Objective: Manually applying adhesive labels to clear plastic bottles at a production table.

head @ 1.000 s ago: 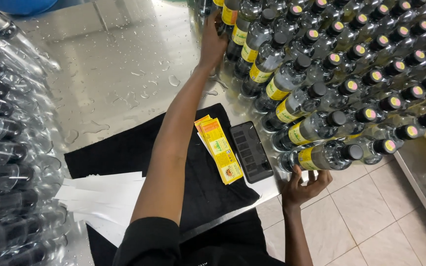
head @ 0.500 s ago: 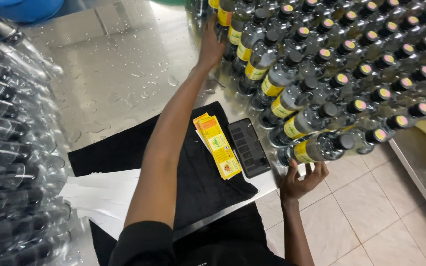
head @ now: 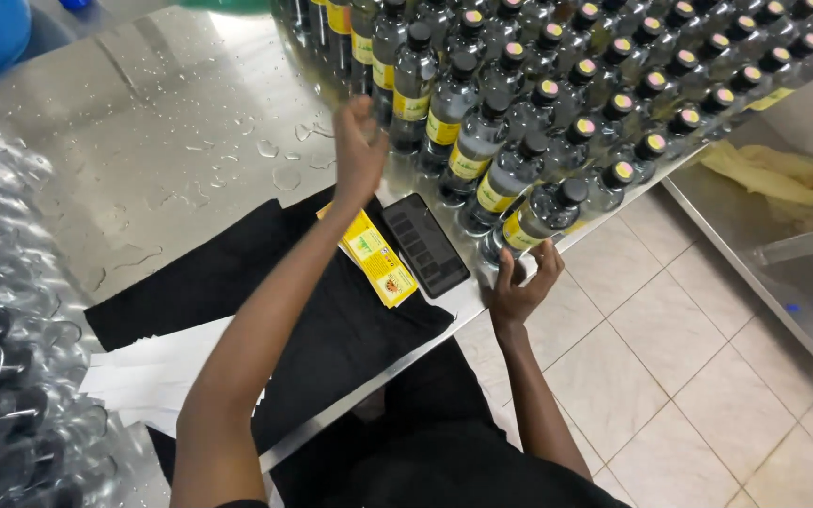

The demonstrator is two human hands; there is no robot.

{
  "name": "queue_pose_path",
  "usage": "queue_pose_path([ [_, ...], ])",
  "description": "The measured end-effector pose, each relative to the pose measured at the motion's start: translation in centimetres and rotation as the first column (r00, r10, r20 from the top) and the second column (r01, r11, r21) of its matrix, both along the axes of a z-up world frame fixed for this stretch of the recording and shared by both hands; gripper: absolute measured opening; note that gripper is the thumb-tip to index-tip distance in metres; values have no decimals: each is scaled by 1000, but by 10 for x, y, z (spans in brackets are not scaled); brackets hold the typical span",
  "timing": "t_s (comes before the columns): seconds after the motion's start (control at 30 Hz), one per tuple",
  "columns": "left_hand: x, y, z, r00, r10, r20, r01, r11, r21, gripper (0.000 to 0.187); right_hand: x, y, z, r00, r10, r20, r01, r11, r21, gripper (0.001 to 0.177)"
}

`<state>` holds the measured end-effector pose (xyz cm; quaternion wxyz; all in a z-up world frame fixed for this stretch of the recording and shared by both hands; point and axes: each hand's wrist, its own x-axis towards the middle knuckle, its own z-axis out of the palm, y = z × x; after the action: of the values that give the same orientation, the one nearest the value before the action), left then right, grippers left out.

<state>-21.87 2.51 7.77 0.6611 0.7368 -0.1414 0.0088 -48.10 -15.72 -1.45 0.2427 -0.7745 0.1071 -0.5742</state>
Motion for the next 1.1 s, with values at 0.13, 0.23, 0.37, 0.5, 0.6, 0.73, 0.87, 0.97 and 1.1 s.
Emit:
queue_pose_path([
  [0.13, -61, -14, -12, 973, -216, 78, 220, 975, -38, 43, 4, 0, -5, 999, 7, 33, -8, 999, 49, 73],
  [0.23, -100, -21, -1, 912, -409, -11, 408, 911, -57, 52, 4, 2, -3, 999, 33, 16, -34, 998, 49, 71],
  [0.37, -125, -36, 1, 872, -487, -39, 484, 872, -70, 55, 4, -3, -10, 1000, 24, -11, -23, 998, 60, 76],
  [0.5, -104, -39, -18, 929, -369, 37, 370, 927, -59, 46, 5, -4, -10, 998, 57, -7, -56, 994, 94, 74],
  [0.6, -68, -37, -26, 983, -180, 46, 183, 980, -79, 50, 8, -4, -10, 998, 65, 5, -65, 995, 74, 74],
  [0.73, 6, -56, -86, 998, -63, 3, 63, 984, -166, 52, 0, -22, -16, 998, 58, 15, -58, 998, 14, 62],
  [0.87, 29, -53, -135, 997, -69, -44, 52, 952, -302, 53, 1, -8, 3, 994, 107, 33, -107, 994, 9, 64],
  [0.97, 0, -44, -128, 974, -213, -83, 168, 914, -369, 66, -2, 1, 19, 993, 114, -12, -114, 993, -7, 60],
  [1.1, -93, 23, -22, 957, -251, -147, 230, 962, -148, 55, -2, 19, 37, 993, 112, -24, -113, 991, -69, 56],
])
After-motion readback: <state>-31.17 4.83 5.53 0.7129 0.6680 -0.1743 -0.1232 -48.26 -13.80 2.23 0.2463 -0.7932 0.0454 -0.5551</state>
